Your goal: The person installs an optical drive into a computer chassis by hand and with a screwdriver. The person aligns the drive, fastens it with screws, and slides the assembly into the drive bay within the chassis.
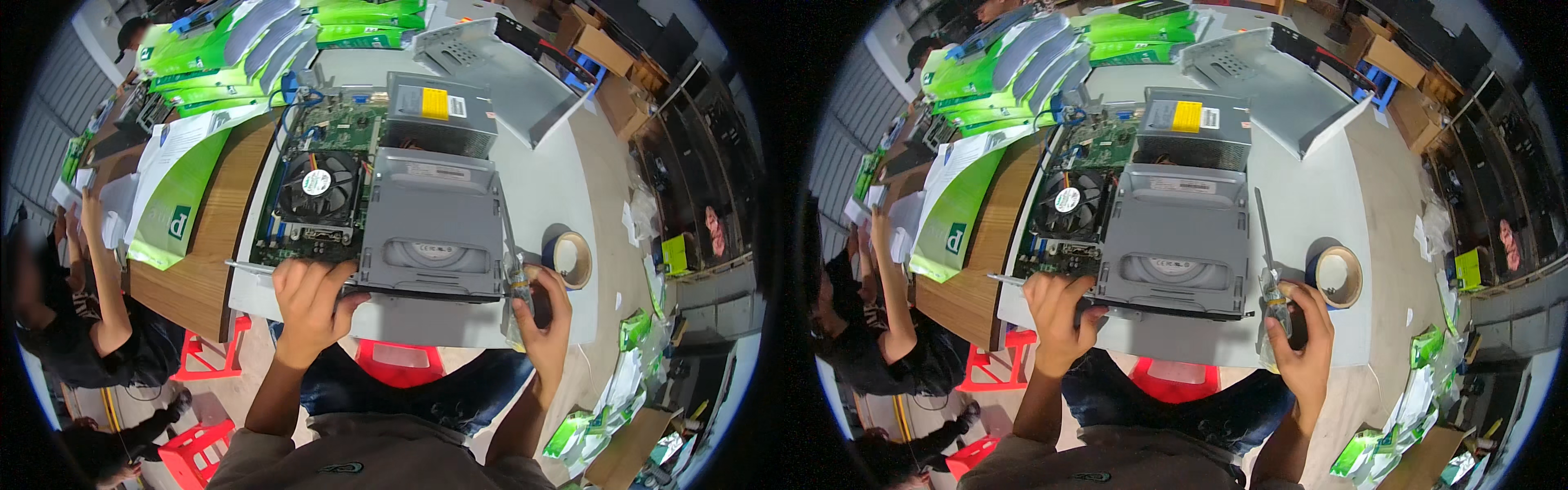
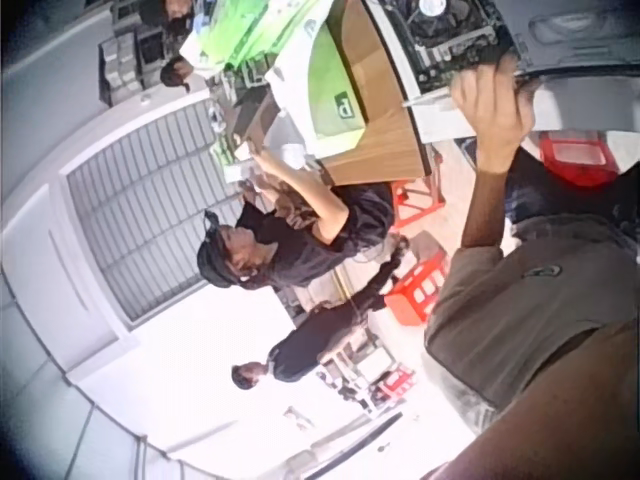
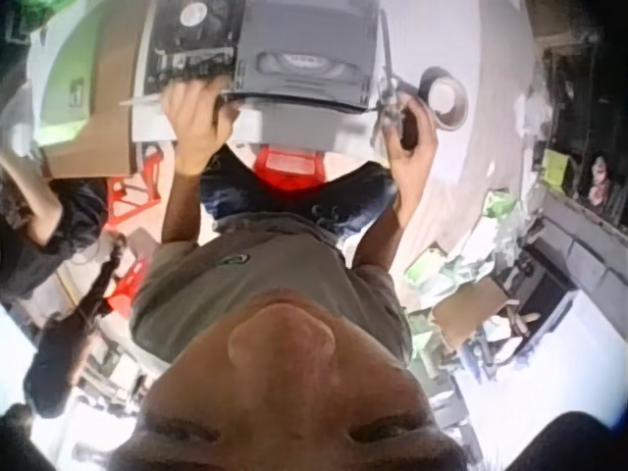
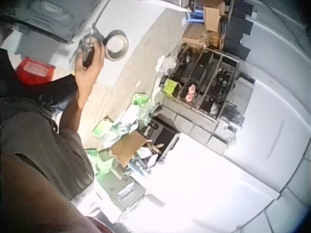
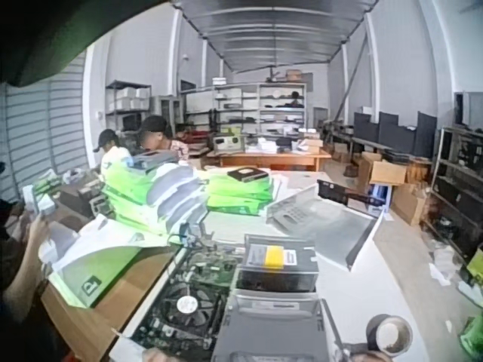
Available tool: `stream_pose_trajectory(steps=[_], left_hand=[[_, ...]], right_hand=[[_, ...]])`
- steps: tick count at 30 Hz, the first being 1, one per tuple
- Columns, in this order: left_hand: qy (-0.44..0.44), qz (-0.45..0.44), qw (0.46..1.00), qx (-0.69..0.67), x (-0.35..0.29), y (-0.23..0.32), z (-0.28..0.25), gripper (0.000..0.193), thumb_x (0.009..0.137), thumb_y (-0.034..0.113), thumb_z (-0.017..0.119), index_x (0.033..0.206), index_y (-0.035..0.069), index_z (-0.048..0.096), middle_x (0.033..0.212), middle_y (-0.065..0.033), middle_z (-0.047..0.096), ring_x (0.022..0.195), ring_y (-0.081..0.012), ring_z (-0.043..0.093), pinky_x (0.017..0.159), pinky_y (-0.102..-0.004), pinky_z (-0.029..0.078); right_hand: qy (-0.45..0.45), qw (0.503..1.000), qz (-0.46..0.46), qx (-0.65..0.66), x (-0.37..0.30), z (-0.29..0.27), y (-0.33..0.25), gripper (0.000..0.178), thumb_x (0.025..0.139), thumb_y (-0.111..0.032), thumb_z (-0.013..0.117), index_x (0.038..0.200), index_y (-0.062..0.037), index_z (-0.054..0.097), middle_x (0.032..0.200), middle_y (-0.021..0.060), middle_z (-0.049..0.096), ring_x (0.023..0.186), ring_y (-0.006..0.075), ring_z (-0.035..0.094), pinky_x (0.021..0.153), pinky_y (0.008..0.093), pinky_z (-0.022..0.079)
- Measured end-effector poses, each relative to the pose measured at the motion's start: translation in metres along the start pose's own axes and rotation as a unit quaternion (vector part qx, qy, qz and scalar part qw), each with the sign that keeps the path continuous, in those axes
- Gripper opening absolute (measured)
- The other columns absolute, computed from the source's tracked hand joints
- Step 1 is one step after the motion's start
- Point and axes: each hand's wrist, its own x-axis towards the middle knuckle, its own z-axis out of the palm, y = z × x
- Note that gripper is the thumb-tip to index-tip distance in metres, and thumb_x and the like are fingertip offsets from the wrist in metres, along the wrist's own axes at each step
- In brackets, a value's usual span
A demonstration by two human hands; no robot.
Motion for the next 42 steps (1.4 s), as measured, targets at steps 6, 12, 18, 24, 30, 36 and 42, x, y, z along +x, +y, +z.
stream_pose_trajectory(steps=[6, 12, 18, 24, 30, 36, 42], left_hand=[[0.005, -0.002, 1.000, -0.029, -0.001, -0.002, 0.000, 0.039, 0.075, 0.032, 0.074, 0.104, 0.005, 0.068, 0.086, -0.0077, 0.056, 0.082, -0.0308, 0.052, 0.084, -0.0431, 0.037], [0.005, 0.001, 1.000, -0.010, -0.003, -0.003, 0.000, 0.042, 0.073, 0.033, 0.078, 0.105, 0.007, 0.070, 0.087, -0.0053, 0.057, 0.081, -0.0278, 0.053, 0.082, -0.0408, 0.038], [0.010, -0.003, 1.000, -0.010, 0.003, 0.001, -0.001, 0.042, 0.071, 0.031, 0.081, 0.103, 0.006, 0.072, 0.089, -0.0047, 0.061, 0.081, -0.0269, 0.054, 0.081, -0.0407, 0.039], [0.026, -0.002, 1.000, -0.011, 0.001, 0.001, 0.001, 0.040, 0.073, 0.031, 0.080, 0.103, 0.005, 0.071, 0.091, -0.0051, 0.062, 0.082, -0.0265, 0.054, 0.082, -0.0401, 0.038], [0.021, -0.006, 1.000, -0.013, -0.002, 0.001, 0.000, 0.039, 0.075, 0.028, 0.079, 0.106, 0.005, 0.071, 0.092, -0.0058, 0.062, 0.083, -0.0270, 0.053, 0.085, -0.0412, 0.038], [0.013, -0.013, 1.000, 0.000, -0.003, 0.001, 0.002, 0.041, 0.076, 0.031, 0.079, 0.107, 0.006, 0.071, 0.094, -0.0065, 0.062, 0.090, -0.0290, 0.053, 0.089, -0.0426, 0.036], [-0.023, -0.029, 0.999, -0.007, -0.007, -0.001, 0.001, 0.037, 0.082, 0.032, 0.068, 0.105, 0.002, 0.069, 0.095, -0.0116, 0.058, 0.094, -0.0334, 0.051, 0.093, -0.0442, 0.034]], right_hand=[[-0.014, 1.000, -0.007, -0.006, -0.003, 0.001, 0.005, 0.042, 0.082, -0.008, 0.077, 0.120, 0.0015, 0.061, 0.120, 0.0130, 0.061, 0.098, 0.0214, 0.058, 0.086, 0.0309, 0.047], [-0.005, 1.000, 0.001, 0.005, -0.005, 0.002, 0.007, 0.044, 0.079, -0.003, 0.078, 0.120, 0.0006, 0.063, 0.117, 0.0104, 0.057, 0.090, 0.0174, 0.055, 0.083, 0.0288, 0.047], [-0.012, 1.000, -0.006, 0.015, -0.004, -0.001, 0.008, 0.042, 0.080, -0.006, 0.078, 0.119, 0.0009, 0.063, 0.108, 0.0098, 0.058, 0.088, 0.0177, 0.056, 0.078, 0.0290, 0.046], [-0.023, 0.998, 0.005, 0.059, -0.006, -0.001, 0.007, 0.040, 0.082, -0.005, 0.077, 0.119, 0.0025, 0.063, 0.105, 0.0094, 0.059, 0.089, 0.0175, 0.056, 0.080, 0.0284, 0.046], [-0.036, 0.999, -0.009, 0.031, -0.005, -0.001, 0.004, 0.045, 0.081, -0.005, 0.077, 0.123, 0.0017, 0.061, 0.112, 0.0111, 0.058, 0.092, 0.0196, 0.056, 0.082, 0.0303, 0.046], [-0.051, 0.999, -0.007, 0.018, -0.005, -0.004, 0.000, 0.051, 0.076, -0.003, 0.079, 0.124, -0.0017, 0.062, 0.119, 0.0110, 0.056, 0.096, 0.0213, 0.056, 0.084, 0.0315, 0.046], [-0.053, 0.998, -0.016, 0.020, -0.003, -0.001, 0.002, 0.051, 0.075, -0.004, 0.080, 0.123, -0.0001, 0.061, 0.119, 0.0122, 0.056, 0.094, 0.0213, 0.055, 0.083, 0.0312, 0.046]])
